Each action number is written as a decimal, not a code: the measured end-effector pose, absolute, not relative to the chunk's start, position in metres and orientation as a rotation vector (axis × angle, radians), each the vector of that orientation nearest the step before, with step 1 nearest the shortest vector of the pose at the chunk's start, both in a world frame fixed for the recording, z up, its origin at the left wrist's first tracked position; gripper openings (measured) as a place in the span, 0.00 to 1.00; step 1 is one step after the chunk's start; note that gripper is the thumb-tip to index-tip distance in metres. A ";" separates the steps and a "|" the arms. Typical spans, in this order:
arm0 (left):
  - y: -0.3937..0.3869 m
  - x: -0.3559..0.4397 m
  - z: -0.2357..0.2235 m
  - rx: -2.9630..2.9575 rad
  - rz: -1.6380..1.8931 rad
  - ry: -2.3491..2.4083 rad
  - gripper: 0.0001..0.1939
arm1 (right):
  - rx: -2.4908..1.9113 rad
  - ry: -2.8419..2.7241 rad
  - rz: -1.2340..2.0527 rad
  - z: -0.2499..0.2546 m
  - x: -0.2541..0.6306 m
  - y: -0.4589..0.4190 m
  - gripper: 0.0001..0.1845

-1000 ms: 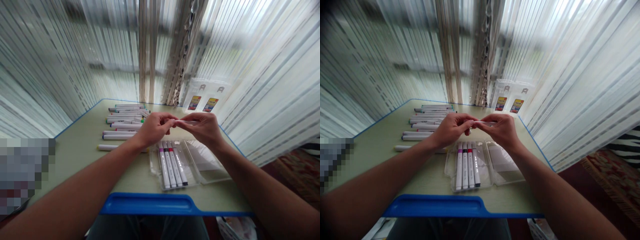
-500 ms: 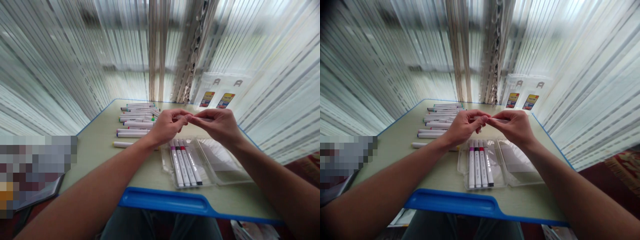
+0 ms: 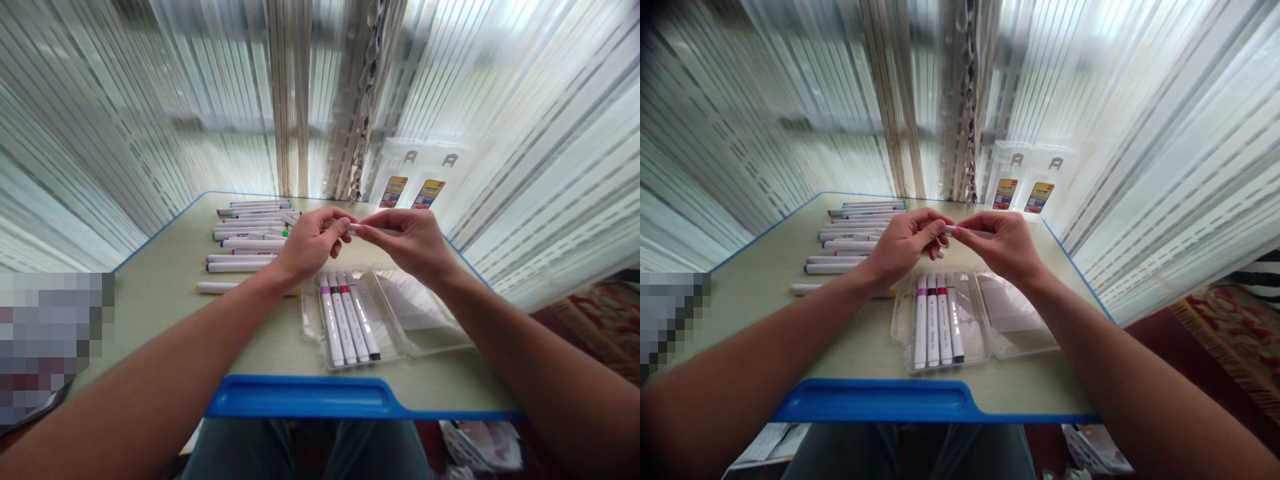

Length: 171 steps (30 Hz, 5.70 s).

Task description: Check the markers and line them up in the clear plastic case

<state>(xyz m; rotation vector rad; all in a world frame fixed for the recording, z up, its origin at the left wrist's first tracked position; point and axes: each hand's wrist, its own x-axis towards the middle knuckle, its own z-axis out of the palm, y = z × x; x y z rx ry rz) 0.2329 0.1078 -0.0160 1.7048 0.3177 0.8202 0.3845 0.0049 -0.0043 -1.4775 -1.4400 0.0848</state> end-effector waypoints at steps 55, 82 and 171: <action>0.117 0.230 -0.010 1.216 0.925 0.453 0.10 | -1.002 -1.047 0.913 -0.001 0.384 0.002 0.17; 0.109 0.233 -0.011 1.393 0.915 0.385 0.08 | -1.061 -0.872 0.699 -0.004 0.392 0.010 0.09; 0.105 0.232 -0.012 1.491 0.881 0.424 0.02 | -1.224 -1.131 0.512 -0.010 0.387 0.008 0.11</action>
